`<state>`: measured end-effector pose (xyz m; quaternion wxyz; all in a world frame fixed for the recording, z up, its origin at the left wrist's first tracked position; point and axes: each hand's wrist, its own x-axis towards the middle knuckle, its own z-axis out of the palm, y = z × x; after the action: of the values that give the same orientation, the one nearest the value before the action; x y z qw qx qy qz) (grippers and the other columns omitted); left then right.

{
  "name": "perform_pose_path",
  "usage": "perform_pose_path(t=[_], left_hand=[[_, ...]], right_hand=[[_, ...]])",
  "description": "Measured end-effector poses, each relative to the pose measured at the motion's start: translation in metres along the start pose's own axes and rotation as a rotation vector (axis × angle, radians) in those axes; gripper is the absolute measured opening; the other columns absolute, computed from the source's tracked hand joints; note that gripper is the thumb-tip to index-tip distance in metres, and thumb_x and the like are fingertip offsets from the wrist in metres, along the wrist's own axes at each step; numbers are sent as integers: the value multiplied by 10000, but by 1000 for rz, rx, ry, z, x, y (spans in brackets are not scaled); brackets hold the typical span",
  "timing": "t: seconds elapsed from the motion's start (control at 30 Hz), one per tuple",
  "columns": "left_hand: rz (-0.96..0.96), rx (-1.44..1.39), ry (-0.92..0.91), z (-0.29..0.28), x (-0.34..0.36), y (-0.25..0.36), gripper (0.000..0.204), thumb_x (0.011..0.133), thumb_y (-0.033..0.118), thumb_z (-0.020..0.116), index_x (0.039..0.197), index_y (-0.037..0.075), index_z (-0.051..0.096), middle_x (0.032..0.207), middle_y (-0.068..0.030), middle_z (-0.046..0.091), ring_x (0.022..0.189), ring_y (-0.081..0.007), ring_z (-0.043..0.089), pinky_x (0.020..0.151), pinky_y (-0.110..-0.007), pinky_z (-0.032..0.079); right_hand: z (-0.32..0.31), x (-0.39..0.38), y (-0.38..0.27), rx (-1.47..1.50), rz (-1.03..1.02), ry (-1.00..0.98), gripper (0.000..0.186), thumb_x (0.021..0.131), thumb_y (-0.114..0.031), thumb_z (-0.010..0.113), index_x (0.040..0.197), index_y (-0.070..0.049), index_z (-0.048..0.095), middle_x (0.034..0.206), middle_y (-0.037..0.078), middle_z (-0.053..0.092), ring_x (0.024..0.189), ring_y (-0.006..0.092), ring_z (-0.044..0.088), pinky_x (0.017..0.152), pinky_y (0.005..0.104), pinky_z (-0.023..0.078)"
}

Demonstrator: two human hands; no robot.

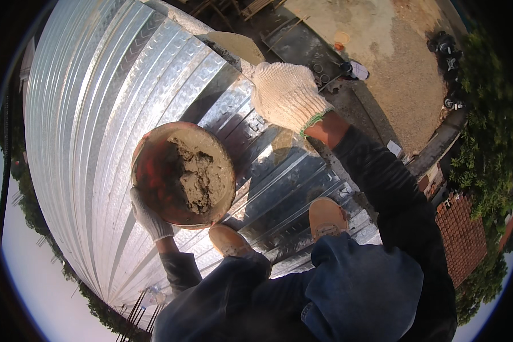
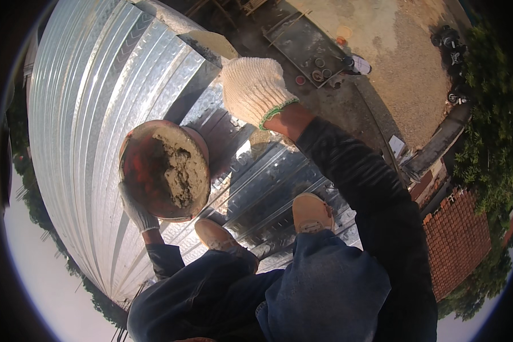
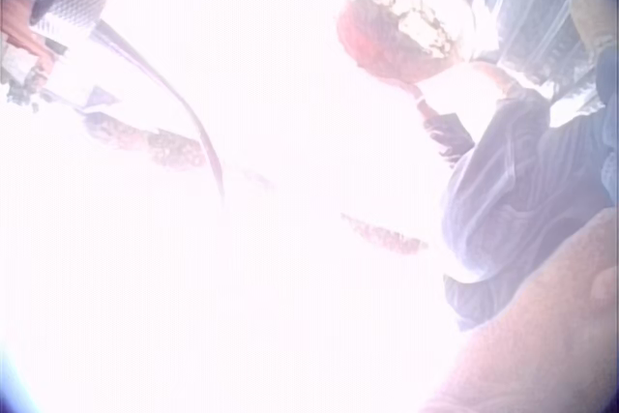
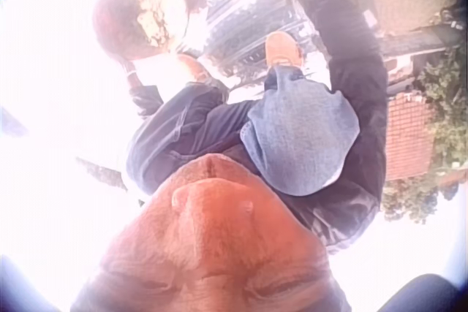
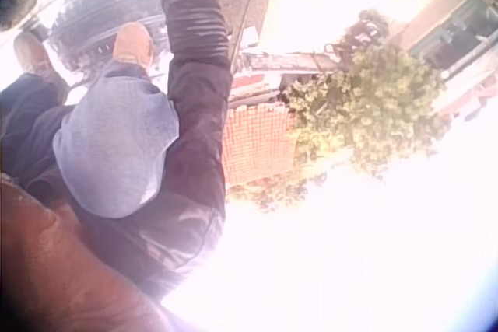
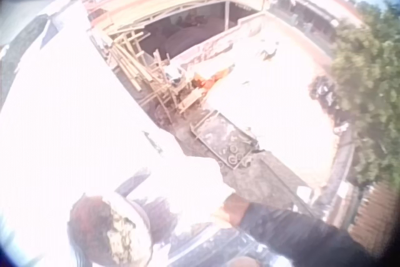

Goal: The person scoops cement from a red bowl with a trowel and applies it to the seams of a corrugated metal roof. The person repeatedly fills the trowel and spreads the cement along the roof joints.

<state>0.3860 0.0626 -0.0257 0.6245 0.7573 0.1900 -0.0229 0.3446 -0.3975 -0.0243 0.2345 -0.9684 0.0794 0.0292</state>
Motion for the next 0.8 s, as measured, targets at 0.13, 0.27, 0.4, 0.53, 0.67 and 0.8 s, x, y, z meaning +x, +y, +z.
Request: perform_pose_path(t=[0.13, 0.27, 0.4, 0.53, 0.67, 0.8], left_hand=[[1, 37, 15, 7, -4, 5, 562, 1143, 459, 643, 1435, -20, 669, 1344, -129, 728, 1149, -226, 712, 1019, -394, 595], [77, 177, -52, -14, 20, -18, 532, 1142, 440, 646, 1416, -15, 677, 1334, -135, 739, 1121, -231, 727, 1003, -399, 607], [19, 39, 18, -5, 11, -14, 490, 1144, 408, 654, 1398, -10, 683, 1323, -136, 748, 1101, -235, 740, 972, -391, 617], [97, 53, 21, 13, -5, 7, 392, 1152, 331, 658, 1339, -9, 712, 1239, -126, 771, 1059, -214, 747, 932, -374, 622], [133, 17, -10, 26, -8, 23, 338, 1142, 272, 684, 1285, -29, 738, 1160, -101, 788, 1004, -177, 746, 872, -325, 616], [184, 82, -37, 67, -44, 57, 320, 1131, 258, 702, 1215, -39, 785, 1057, -76, 794, 968, -125, 711, 854, -303, 587]], right_hand=[[7, 28, 0, -34, 51, -31, 297, 934, -263, 724, 998, 15, 806, 879, 238, 801, 835, 392, 822, 674, 505, 651], [12, 27, -11, -44, 22, -104, 228, 889, -206, 739, 955, -11, 837, 892, 247, 802, 851, 401, 823, 685, 513, 650], [2, 7, 2, -34, 48, -141, 239, 915, -243, 732, 1014, -53, 837, 959, 222, 812, 927, 417, 808, 779, 503, 649], [-5, -52, 26, 113, -78, 108, 383, 984, -320, 779, 1264, -66, 718, 1013, 186, 790, 962, 421, 774, 828, 485, 632], [-6, -132, 45, 420, -192, 72, 497, 990, -285, 822, 1398, -75, 632, 1198, 183, 709, 1090, 376, 722, 921, 450, 601], [-47, -171, 23, 420, -299, -344, 677, 1036, -306, 789, 1631, -110, 533, 1566, 157, 620, 1371, 290, 655, 1140, 398, 557]])
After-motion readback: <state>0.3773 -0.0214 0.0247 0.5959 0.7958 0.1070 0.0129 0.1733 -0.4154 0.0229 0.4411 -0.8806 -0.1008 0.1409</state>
